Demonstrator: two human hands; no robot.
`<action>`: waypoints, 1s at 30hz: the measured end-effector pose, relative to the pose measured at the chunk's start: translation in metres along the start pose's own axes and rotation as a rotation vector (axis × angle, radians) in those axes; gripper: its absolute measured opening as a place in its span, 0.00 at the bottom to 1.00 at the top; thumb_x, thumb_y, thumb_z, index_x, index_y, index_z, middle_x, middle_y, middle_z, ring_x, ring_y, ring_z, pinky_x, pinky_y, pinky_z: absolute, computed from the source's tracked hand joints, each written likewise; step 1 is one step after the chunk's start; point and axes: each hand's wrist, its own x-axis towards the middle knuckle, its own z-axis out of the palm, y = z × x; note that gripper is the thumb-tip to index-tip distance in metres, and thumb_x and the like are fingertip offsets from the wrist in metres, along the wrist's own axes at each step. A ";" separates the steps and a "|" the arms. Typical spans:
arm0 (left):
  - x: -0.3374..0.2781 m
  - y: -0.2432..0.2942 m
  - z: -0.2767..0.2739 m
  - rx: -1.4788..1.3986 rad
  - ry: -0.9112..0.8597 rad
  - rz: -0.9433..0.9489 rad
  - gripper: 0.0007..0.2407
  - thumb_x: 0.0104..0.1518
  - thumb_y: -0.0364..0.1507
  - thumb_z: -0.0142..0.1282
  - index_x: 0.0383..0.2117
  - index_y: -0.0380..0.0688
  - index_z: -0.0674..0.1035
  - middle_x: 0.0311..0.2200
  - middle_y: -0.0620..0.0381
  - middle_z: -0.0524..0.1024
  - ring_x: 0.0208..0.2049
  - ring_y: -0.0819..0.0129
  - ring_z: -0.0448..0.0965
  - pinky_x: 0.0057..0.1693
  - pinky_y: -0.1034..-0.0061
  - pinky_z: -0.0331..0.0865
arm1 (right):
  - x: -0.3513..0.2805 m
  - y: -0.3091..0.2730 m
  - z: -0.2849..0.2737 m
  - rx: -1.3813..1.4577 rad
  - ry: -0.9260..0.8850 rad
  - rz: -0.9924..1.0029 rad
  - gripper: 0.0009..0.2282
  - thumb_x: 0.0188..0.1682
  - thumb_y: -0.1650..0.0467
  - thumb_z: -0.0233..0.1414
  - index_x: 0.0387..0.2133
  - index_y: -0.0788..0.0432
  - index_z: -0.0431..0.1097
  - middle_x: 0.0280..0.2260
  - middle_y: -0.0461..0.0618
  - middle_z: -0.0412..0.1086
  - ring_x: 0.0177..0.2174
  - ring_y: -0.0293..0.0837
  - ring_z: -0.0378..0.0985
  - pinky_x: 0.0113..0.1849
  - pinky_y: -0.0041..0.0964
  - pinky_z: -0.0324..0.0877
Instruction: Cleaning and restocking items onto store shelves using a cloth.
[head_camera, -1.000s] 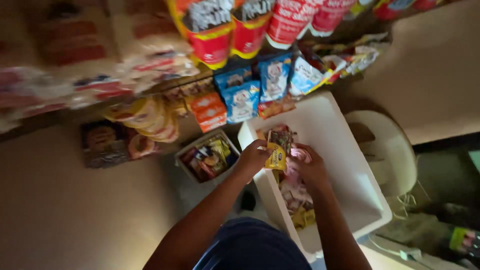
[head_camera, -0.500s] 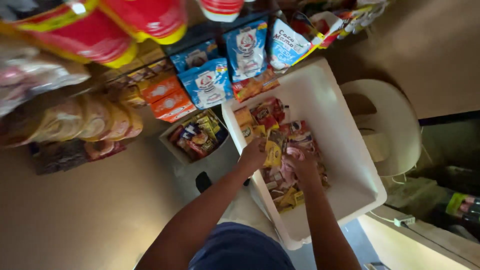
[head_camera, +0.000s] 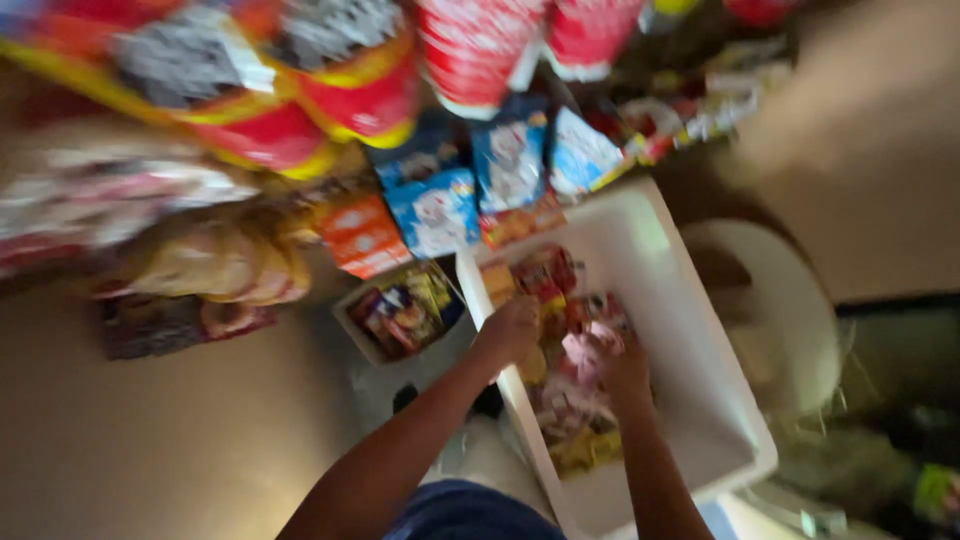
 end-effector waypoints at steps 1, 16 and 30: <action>-0.005 0.018 -0.008 -0.002 0.026 0.023 0.20 0.54 0.23 0.54 0.55 0.42 0.74 0.40 0.55 0.80 0.41 0.65 0.80 0.46 0.70 0.74 | -0.005 -0.022 0.009 0.003 -0.035 -0.021 0.18 0.46 0.72 0.60 0.50 0.64 0.73 0.34 0.49 0.74 0.31 0.41 0.72 0.30 0.35 0.69; -0.186 0.266 -0.184 0.028 0.578 0.635 0.12 0.62 0.18 0.52 0.50 0.39 0.79 0.39 0.56 0.82 0.36 0.71 0.80 0.45 0.77 0.76 | -0.161 -0.314 0.193 -0.257 -0.302 -1.220 0.15 0.48 0.80 0.59 0.48 0.59 0.74 0.43 0.49 0.74 0.42 0.42 0.82 0.44 0.39 0.79; -0.196 0.331 -0.217 -0.715 0.326 0.745 0.22 0.57 0.16 0.44 0.61 0.34 0.67 0.57 0.50 0.75 0.57 0.66 0.74 0.63 0.73 0.65 | -0.191 -0.373 0.287 -0.926 0.395 -1.723 0.17 0.47 0.68 0.63 0.51 0.51 0.74 0.35 0.47 0.67 0.37 0.50 0.72 0.35 0.50 0.69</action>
